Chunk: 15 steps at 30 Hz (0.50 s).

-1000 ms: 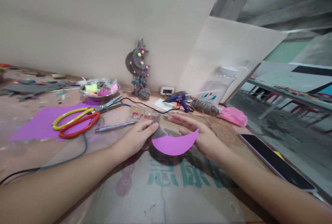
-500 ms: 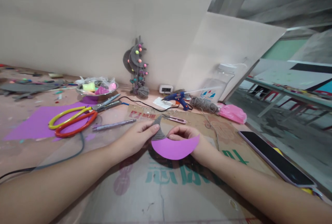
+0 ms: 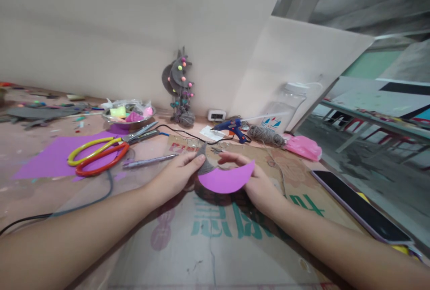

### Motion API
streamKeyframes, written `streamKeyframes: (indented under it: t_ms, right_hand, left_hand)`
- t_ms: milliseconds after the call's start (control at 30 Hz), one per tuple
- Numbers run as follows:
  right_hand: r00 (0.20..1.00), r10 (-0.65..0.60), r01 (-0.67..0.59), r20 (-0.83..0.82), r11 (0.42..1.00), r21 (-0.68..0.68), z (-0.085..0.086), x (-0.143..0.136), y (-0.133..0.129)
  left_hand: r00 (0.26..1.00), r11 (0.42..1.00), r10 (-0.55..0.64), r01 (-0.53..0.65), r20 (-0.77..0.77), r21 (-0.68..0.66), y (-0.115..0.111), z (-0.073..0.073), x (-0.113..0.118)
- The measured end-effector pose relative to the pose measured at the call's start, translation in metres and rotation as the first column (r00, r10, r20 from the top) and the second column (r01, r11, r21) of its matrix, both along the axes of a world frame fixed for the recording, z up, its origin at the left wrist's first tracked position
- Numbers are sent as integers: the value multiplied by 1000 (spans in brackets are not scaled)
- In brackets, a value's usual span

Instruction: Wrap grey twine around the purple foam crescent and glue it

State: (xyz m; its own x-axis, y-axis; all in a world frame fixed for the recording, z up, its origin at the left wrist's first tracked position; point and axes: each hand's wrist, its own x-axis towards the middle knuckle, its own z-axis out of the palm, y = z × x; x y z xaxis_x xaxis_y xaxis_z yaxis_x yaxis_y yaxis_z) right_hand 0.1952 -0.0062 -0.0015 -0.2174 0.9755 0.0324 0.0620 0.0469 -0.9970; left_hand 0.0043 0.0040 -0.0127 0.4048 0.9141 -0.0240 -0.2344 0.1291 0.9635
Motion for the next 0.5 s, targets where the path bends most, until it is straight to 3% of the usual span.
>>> streamKeyframes:
  t_ms: [133,233,433,500]
  right_hand:
    - [981,58,-56,-184,998,15,2,4,-2]
    - [989,89,-80,-120,994,73,3,3,-3]
    - [966,70,-97,251,991,96,7,-5,-8]
    - [939,33,-78,342,990,119,9,-6,-9]
  left_hand:
    - [983,983,181,-180,33,-19,2,4,0]
    - [967,967,256,-256,8,20,3,5,-1]
    - [999,998,34,-34,3,46,-1,-1,-2]
    - [1000,998,14,-14,-2,59,-2,0,-2]
